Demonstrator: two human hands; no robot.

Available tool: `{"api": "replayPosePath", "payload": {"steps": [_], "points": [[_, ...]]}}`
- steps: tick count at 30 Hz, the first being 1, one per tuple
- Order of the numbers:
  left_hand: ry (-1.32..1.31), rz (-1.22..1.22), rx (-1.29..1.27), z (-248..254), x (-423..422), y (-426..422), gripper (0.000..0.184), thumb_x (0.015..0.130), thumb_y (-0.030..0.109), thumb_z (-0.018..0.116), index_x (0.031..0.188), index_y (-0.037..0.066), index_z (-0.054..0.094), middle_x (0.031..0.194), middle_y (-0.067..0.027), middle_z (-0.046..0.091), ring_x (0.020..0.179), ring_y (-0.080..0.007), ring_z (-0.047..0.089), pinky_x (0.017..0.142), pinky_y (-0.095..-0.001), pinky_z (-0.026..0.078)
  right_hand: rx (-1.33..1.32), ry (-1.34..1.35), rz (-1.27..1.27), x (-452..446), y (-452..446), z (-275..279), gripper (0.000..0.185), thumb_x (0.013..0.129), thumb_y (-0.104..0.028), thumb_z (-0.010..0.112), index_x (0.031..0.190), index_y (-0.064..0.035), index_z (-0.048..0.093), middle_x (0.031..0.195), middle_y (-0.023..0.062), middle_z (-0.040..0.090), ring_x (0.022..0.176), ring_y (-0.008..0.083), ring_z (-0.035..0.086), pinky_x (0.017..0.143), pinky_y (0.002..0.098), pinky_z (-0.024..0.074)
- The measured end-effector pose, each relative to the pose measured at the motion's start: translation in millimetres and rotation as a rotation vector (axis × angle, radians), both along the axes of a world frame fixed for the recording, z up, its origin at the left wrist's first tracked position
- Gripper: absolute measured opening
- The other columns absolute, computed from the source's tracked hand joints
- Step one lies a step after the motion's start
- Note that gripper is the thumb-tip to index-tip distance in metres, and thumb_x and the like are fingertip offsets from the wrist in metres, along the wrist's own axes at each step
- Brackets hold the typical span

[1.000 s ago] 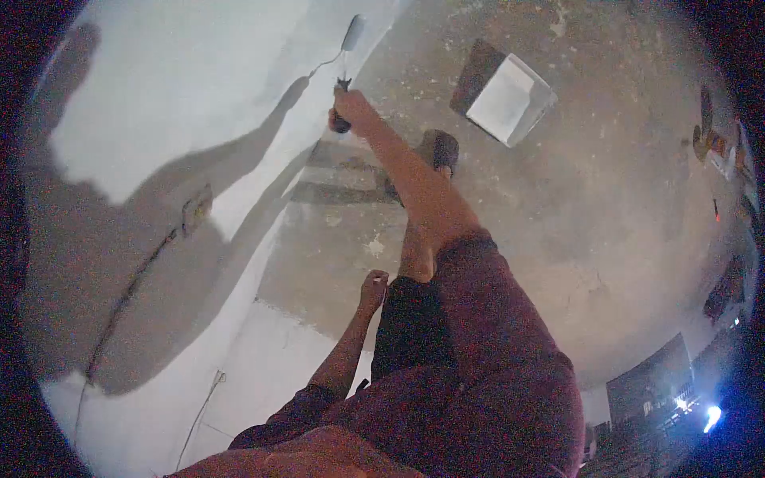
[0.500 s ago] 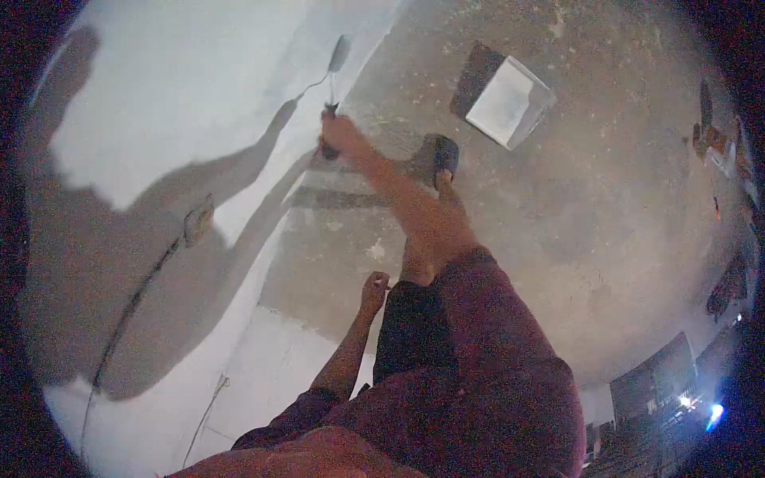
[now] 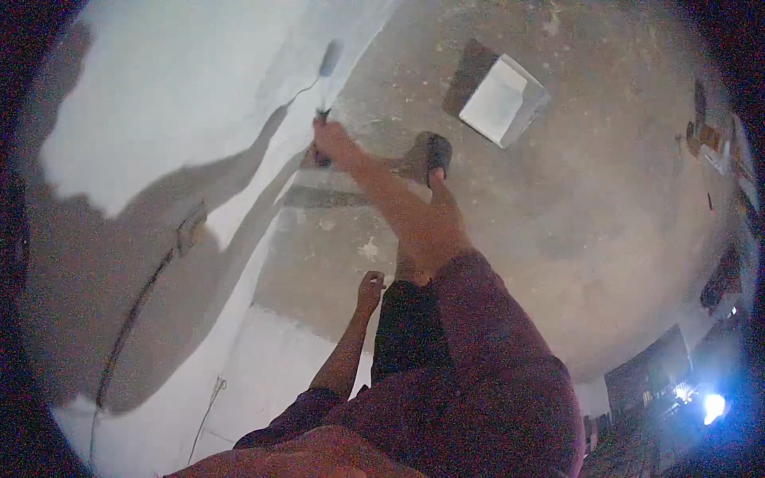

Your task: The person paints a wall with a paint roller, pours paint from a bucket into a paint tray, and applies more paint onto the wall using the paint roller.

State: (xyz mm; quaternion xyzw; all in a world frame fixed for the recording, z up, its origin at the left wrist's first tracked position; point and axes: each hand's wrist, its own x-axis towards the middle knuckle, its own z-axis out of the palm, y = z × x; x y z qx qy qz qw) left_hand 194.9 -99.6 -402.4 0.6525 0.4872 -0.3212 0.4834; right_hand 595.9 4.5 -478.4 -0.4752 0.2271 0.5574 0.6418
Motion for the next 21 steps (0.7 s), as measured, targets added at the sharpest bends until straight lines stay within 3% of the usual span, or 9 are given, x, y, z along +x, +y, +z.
{"api": "replayPosePath", "payload": {"steps": [4,6,8,11,14,15,18,20,21], "points": [[0.008,-0.023,-0.017,-9,-25,-2,0.031,0.093,0.032,0.056,0.099,0.002,0.059,0.093,-0.0122,0.064,0.075,-0.0204,0.064,0.070,-0.0358,0.051,0.057,-0.125,0.170,-64,-30,109,0.053,0.099,-0.042,0.038,0.067,-0.0026,0.053,0.055,0.0086,0.054,0.044,0.0234,0.055,0.046,0.0401,0.0471],[0.067,-0.087,-0.040,18,10,0,0.032,0.092,0.033,0.057,0.099,0.002,0.060,0.093,-0.0120,0.064,0.075,-0.0202,0.064,0.070,-0.0356,0.051,-0.075,-0.227,0.249,-65,-18,76,0.053,0.099,-0.041,0.039,0.066,-0.0028,0.053,0.055,0.0086,0.053,0.045,0.0232,0.055,0.046,0.0398,0.0468],[0.014,-0.072,-0.017,-13,-30,5,0.032,0.092,0.033,0.057,0.099,0.001,0.059,0.092,-0.0118,0.064,0.074,-0.0196,0.064,0.069,-0.0347,0.051,-0.090,-0.202,0.169,-40,-4,33,0.051,0.099,-0.040,0.039,0.066,-0.0028,0.052,0.055,0.0085,0.053,0.046,0.0224,0.055,0.046,0.0395,0.0464],[-0.026,-0.008,0.014,2,-16,14,0.033,0.092,0.033,0.057,0.100,0.001,0.059,0.091,-0.0117,0.064,0.072,-0.0193,0.064,0.067,-0.0333,0.051,0.121,0.009,0.018,7,2,-42,0.047,0.099,-0.039,0.041,0.072,-0.0024,0.052,0.059,0.0074,0.051,0.050,0.0207,0.052,0.047,0.0381,0.0452],[-0.038,0.063,0.013,1,-19,25,0.035,0.093,0.034,0.058,0.101,0.001,0.059,0.091,-0.0120,0.063,0.072,-0.0200,0.064,0.067,-0.0323,0.051,0.041,0.156,-0.086,3,7,8,0.048,0.099,-0.041,0.039,0.074,-0.0024,0.053,0.059,0.0076,0.052,0.051,0.0208,0.051,0.049,0.0385,0.0453],[-0.055,0.080,-0.001,0,-27,27,0.035,0.093,0.035,0.057,0.101,0.001,0.058,0.090,-0.0121,0.063,0.073,-0.0206,0.065,0.067,-0.0319,0.051,0.063,0.021,0.076,-2,-17,58,0.048,0.100,-0.040,0.038,0.073,-0.0021,0.052,0.058,0.0086,0.053,0.053,0.0208,0.053,0.049,0.0377,0.0455],[0.033,0.002,-0.010,-3,-43,23,0.038,0.093,0.037,0.057,0.102,0.000,0.058,0.092,-0.0126,0.063,0.075,-0.0221,0.065,0.069,-0.0334,0.051,-0.150,-0.427,0.426,-60,-26,90,0.048,0.100,-0.040,0.039,0.071,-0.0024,0.050,0.058,0.0090,0.053,0.053,0.0199,0.053,0.048,0.0373,0.0453],[-0.027,-0.050,-0.028,-14,-63,23,0.037,0.093,0.036,0.056,0.102,0.000,0.058,0.094,-0.0131,0.063,0.077,-0.0230,0.066,0.070,-0.0353,0.052,0.067,-0.091,0.199,-68,-32,106,0.046,0.099,-0.038,0.040,0.072,-0.0022,0.049,0.059,0.0086,0.053,0.052,0.0189,0.053,0.047,0.0369,0.0449],[-0.014,-0.071,-0.017,-15,-65,24,0.037,0.094,0.035,0.056,0.102,0.000,0.058,0.095,-0.0132,0.063,0.077,-0.0229,0.066,0.071,-0.0361,0.052,0.077,-0.095,0.197,-61,-28,92,0.046,0.099,-0.038,0.040,0.072,-0.0022,0.049,0.059,0.0086,0.053,0.052,0.0189,0.053,0.047,0.0369,0.0449]]}}
